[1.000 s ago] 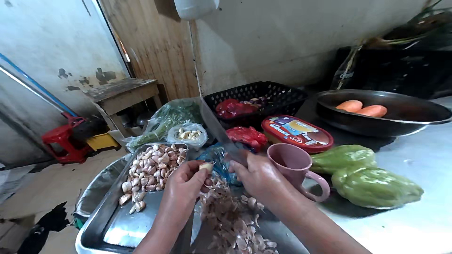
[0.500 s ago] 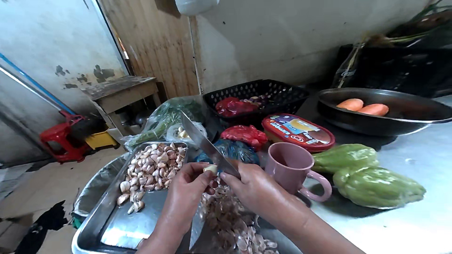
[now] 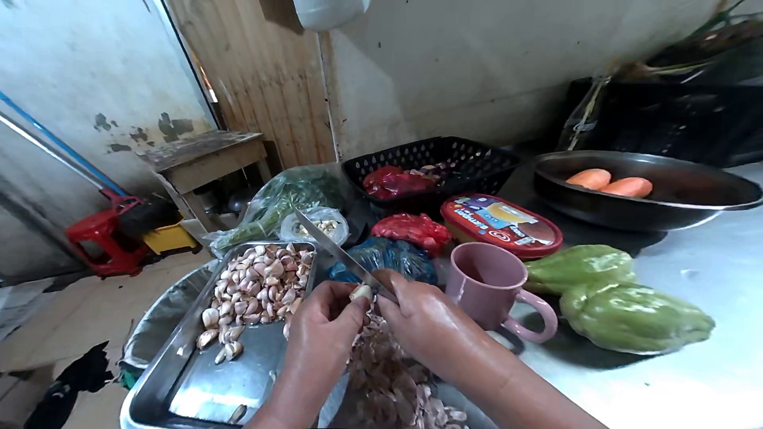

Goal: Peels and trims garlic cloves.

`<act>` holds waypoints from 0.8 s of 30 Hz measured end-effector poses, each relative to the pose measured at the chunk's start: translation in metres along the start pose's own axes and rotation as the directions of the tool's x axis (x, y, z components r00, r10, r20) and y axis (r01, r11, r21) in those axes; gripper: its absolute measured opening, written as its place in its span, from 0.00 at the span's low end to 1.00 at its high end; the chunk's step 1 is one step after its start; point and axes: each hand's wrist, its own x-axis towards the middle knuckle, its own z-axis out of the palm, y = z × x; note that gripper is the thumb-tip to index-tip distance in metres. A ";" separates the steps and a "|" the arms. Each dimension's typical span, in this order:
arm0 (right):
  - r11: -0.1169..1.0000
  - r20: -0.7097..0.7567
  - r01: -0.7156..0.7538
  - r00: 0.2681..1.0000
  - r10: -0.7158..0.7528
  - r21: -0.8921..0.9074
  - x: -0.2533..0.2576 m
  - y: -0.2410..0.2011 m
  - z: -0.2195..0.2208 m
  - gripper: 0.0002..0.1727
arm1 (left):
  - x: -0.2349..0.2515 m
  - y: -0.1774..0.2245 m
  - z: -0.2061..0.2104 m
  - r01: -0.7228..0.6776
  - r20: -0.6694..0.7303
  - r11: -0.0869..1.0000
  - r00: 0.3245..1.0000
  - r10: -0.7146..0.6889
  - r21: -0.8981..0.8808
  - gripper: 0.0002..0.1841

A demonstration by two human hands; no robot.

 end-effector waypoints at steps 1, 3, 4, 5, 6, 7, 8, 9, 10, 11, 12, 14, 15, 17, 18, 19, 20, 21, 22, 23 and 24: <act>1.000 0.009 -0.009 1.000 0.009 -0.007 0.000 -0.001 -0.001 0.19 | 0.001 0.000 -0.001 0.005 0.005 1.000 1.000 -0.005 -0.020 0.07; 1.000 0.013 -0.019 1.000 0.019 0.020 0.000 -0.001 -0.002 0.19 | 0.002 -0.002 -0.005 0.016 0.041 0.997 0.999 -0.013 -0.082 0.08; 0.997 0.030 -0.035 0.999 0.033 0.062 0.000 -0.001 -0.004 0.19 | 0.004 -0.002 -0.008 0.026 0.067 0.993 0.998 -0.018 -0.118 0.08; 0.991 0.054 -0.055 0.997 0.049 0.121 0.001 0.000 -0.006 0.19 | 0.005 -0.002 -0.010 0.040 0.093 0.988 0.995 -0.026 -0.150 0.09; 0.982 0.071 -0.067 0.996 0.055 0.179 0.002 0.001 -0.007 0.18 | 0.007 -0.002 -0.013 0.046 0.112 0.983 0.993 -0.026 -0.176 0.10; 0.971 0.079 -0.070 0.995 0.053 0.228 0.002 0.002 -0.007 0.18 | 0.008 -0.003 -0.015 0.037 0.128 0.981 0.992 -0.012 -0.191 0.11; 0.962 0.079 -0.068 0.996 0.048 0.266 0.002 0.003 -0.007 0.17 | 0.009 -0.004 -0.017 0.022 0.148 0.979 0.989 0.009 -0.202 0.12; 0.957 0.063 -0.054 0.997 0.037 0.285 0.002 0.004 -0.006 0.17 | 0.010 -0.005 -0.018 0.016 0.167 0.977 0.986 0.020 -0.214 0.14; 0.961 0.034 -0.030 0.999 0.022 0.275 0.000 0.004 -0.004 0.16 | 0.011 -0.006 -0.019 0.036 0.190 0.973 0.982 0.008 -0.227 0.15; 0.970 -0.001 -0.010 1.000 0.011 0.244 -0.002 0.003 -0.003 0.16 | 0.011 -0.006 -0.019 0.074 0.222 0.971 0.975 -0.022 -0.228 0.20; 0.981 -0.011 -0.012 1.000 0.014 0.195 -0.003 0.001 -0.004 0.17 | 0.012 -0.006 -0.019 0.118 0.256 0.970 0.965 -0.062 -0.210 0.27; 0.994 -0.031 0.004 1.000 0.000 0.110 -0.005 -0.002 -0.003 0.18 | 0.012 -0.006 -0.017 0.188 0.306 0.965 0.944 -0.126 -0.181 0.30; 0.997 -0.046 0.024 0.999 -0.021 0.075 -0.006 -0.002 -0.001 0.19 | 0.011 -0.005 -0.015 0.211 0.308 0.960 0.940 -0.148 -0.184 0.24; 0.999 -0.051 0.041 0.998 -0.040 0.026 -0.005 -0.001 0.001 0.18 | 0.008 -0.001 -0.012 0.254 0.263 0.945 0.945 -0.196 -0.208 0.13; 0.999 -0.050 0.037 0.998 -0.036 0.018 -0.005 -0.002 0.001 0.18 | 0.008 0.002 -0.011 0.274 0.233 0.936 0.947 -0.223 -0.219 0.08; 1.000 -0.039 0.021 0.999 -0.021 0.018 -0.004 -0.002 0.001 0.19 | 0.008 0.004 -0.010 0.293 0.217 0.930 0.945 -0.246 -0.223 0.05; 1.000 -0.026 0.000 1.000 0.000 0.025 -0.003 -0.003 0.000 0.19 | 0.008 0.005 -0.010 0.302 0.214 0.926 0.943 -0.255 -0.227 0.04; 0.999 -0.021 -0.014 1.000 0.015 0.041 -0.003 -0.003 -0.001 0.19 | 0.008 0.005 -0.011 0.304 0.217 0.925 0.942 -0.256 -0.226 0.03; 0.998 -0.028 -0.017 0.999 0.019 0.063 -0.002 -0.001 -0.001 0.19 | 0.008 0.005 -0.011 0.305 0.219 0.927 0.941 -0.257 -0.220 0.04; 0.997 -0.050 -0.006 0.999 0.010 0.081 -0.002 0.002 -0.001 0.18 | 0.009 0.005 -0.013 0.304 0.220 0.928 0.941 -0.258 -0.215 0.05; 0.995 -0.090 0.021 0.996 -0.013 0.097 -0.001 0.005 0.001 0.17 | 0.010 0.005 -0.014 0.305 0.214 0.925 0.942 -0.258 -0.227 0.05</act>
